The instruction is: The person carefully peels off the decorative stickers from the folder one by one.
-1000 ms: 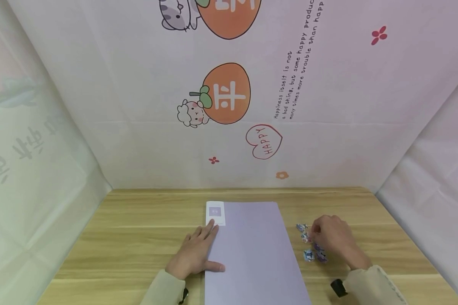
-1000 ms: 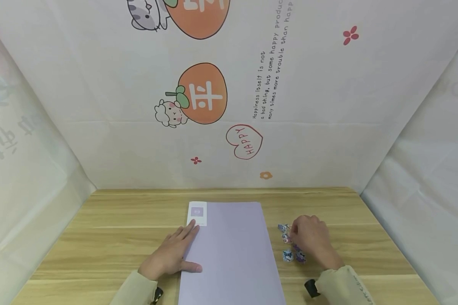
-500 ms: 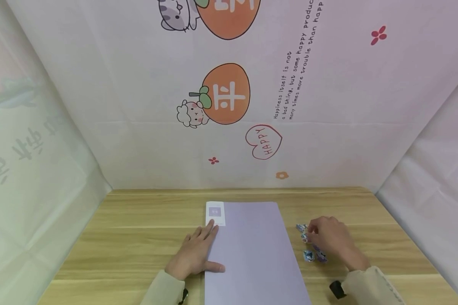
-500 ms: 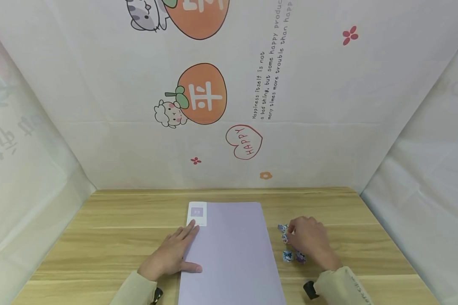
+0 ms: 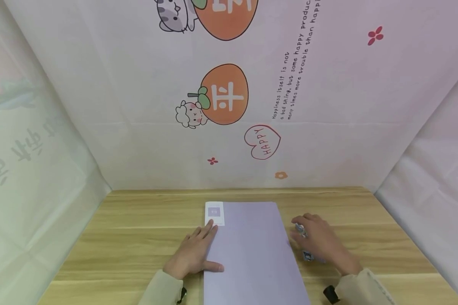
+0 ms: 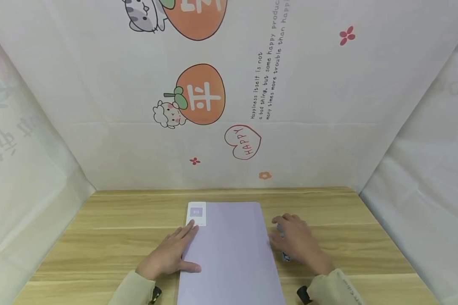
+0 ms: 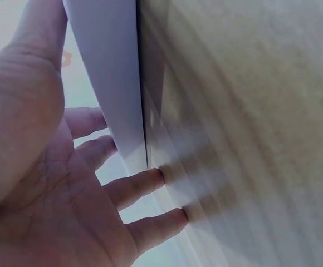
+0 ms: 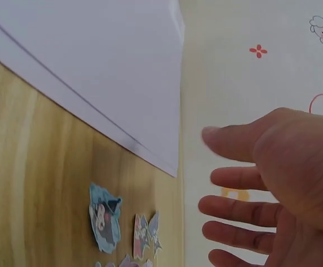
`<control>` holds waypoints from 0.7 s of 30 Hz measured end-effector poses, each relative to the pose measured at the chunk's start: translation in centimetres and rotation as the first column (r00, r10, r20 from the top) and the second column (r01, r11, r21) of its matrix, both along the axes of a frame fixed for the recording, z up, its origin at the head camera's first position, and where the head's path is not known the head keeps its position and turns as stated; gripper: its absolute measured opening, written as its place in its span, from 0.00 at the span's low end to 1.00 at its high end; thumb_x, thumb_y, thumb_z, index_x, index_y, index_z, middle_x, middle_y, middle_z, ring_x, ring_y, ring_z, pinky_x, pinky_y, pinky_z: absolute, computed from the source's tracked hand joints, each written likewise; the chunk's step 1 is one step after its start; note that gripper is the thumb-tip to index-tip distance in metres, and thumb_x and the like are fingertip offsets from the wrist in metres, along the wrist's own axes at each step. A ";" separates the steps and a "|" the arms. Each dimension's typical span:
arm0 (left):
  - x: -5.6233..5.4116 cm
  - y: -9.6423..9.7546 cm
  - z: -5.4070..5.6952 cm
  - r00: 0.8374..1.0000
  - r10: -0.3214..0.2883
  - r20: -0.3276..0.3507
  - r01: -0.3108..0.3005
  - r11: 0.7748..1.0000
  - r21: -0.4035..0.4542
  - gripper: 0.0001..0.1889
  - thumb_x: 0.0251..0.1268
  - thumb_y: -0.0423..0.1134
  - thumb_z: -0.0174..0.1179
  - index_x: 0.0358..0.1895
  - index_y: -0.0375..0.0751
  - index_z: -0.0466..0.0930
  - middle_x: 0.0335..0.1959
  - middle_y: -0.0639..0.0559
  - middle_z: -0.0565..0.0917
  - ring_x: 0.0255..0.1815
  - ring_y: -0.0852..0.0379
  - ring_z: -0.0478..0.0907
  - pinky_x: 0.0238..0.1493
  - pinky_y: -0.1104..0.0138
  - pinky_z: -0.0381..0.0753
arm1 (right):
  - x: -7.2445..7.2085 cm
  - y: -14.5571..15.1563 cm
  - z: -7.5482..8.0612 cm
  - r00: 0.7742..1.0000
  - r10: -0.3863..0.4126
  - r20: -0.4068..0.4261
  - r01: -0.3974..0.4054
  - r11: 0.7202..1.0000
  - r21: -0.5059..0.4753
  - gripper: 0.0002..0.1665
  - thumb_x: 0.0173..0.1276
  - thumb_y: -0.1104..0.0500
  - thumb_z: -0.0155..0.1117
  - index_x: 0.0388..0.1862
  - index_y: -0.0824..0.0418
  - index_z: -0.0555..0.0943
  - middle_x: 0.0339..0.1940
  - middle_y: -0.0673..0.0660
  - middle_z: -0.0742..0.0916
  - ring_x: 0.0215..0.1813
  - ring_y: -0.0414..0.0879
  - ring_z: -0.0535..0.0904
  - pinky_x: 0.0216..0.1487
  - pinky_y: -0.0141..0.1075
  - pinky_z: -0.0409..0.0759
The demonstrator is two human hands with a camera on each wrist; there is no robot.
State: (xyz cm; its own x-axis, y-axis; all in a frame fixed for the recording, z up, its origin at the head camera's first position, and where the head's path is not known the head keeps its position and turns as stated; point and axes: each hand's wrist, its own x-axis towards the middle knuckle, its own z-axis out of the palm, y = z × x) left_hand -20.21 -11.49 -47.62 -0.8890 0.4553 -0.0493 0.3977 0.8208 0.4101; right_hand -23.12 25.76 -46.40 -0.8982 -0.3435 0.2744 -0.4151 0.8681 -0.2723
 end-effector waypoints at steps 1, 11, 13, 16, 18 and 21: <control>0.0 0.0 0.0 1.000 0.000 0.004 0.000 1.000 0.001 0.60 0.47 0.65 0.73 0.78 0.33 0.57 0.81 0.37 0.52 0.74 0.23 0.57 0.68 0.30 0.59 | 0.1 -0.1 -0.1 1.000 0.006 -0.001 -0.006 1.000 -0.010 0.21 0.67 0.52 0.71 0.55 0.62 0.83 0.50 0.62 0.86 0.56 0.64 0.79 0.56 0.63 0.76; -0.4 -0.1 0.1 1.000 -0.008 0.001 0.008 1.000 -0.031 0.59 0.49 0.66 0.72 0.79 0.35 0.56 0.82 0.38 0.52 0.74 0.25 0.59 0.68 0.32 0.62 | 0.1 -1.4 -0.6 0.997 0.044 -0.064 -0.046 0.998 -0.031 0.27 0.72 0.48 0.66 0.62 0.65 0.79 0.59 0.66 0.83 0.62 0.66 0.76 0.59 0.66 0.74; -0.5 -0.1 0.2 1.000 -0.009 0.004 0.009 1.000 -0.024 0.59 0.49 0.66 0.73 0.79 0.35 0.56 0.82 0.38 0.51 0.73 0.24 0.59 0.68 0.32 0.62 | 0.0 -1.7 -0.6 0.996 0.043 -0.073 -0.045 0.999 -0.027 0.28 0.72 0.48 0.66 0.62 0.65 0.79 0.60 0.66 0.83 0.63 0.66 0.76 0.60 0.66 0.74; -0.5 -0.2 0.2 1.000 -0.012 0.007 0.012 1.000 -0.009 0.59 0.49 0.66 0.73 0.79 0.35 0.56 0.82 0.38 0.51 0.73 0.24 0.59 0.68 0.32 0.62 | -0.1 -2.0 -0.6 0.994 0.054 -0.097 -0.057 0.998 -0.031 0.27 0.72 0.49 0.67 0.62 0.65 0.79 0.61 0.65 0.82 0.64 0.65 0.75 0.60 0.65 0.74; -0.5 -0.2 0.2 1.000 -0.011 0.008 0.011 1.000 0.001 0.59 0.49 0.66 0.73 0.79 0.35 0.56 0.82 0.38 0.51 0.73 0.24 0.59 0.68 0.31 0.62 | -0.2 -2.3 -0.7 0.990 0.067 -0.123 -0.072 0.997 -0.037 0.28 0.72 0.49 0.67 0.62 0.65 0.79 0.61 0.65 0.82 0.64 0.65 0.75 0.61 0.65 0.73; -0.6 -0.4 0.1 1.000 -0.002 0.010 0.002 1.000 0.023 0.59 0.49 0.66 0.73 0.79 0.36 0.57 0.82 0.39 0.50 0.74 0.25 0.59 0.69 0.32 0.61 | -0.4 -2.6 -0.8 0.984 0.084 -0.157 -0.092 0.995 -0.043 0.28 0.71 0.50 0.68 0.63 0.66 0.79 0.61 0.67 0.82 0.64 0.66 0.75 0.61 0.65 0.73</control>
State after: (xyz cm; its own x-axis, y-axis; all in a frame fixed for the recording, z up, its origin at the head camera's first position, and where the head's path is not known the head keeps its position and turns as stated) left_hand -20.85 -11.89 -47.54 -0.8875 0.4583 -0.0477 0.3951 0.8103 0.4328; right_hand -23.47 23.14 -47.22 -0.8106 -0.4016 0.4261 -0.5295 0.8135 -0.2406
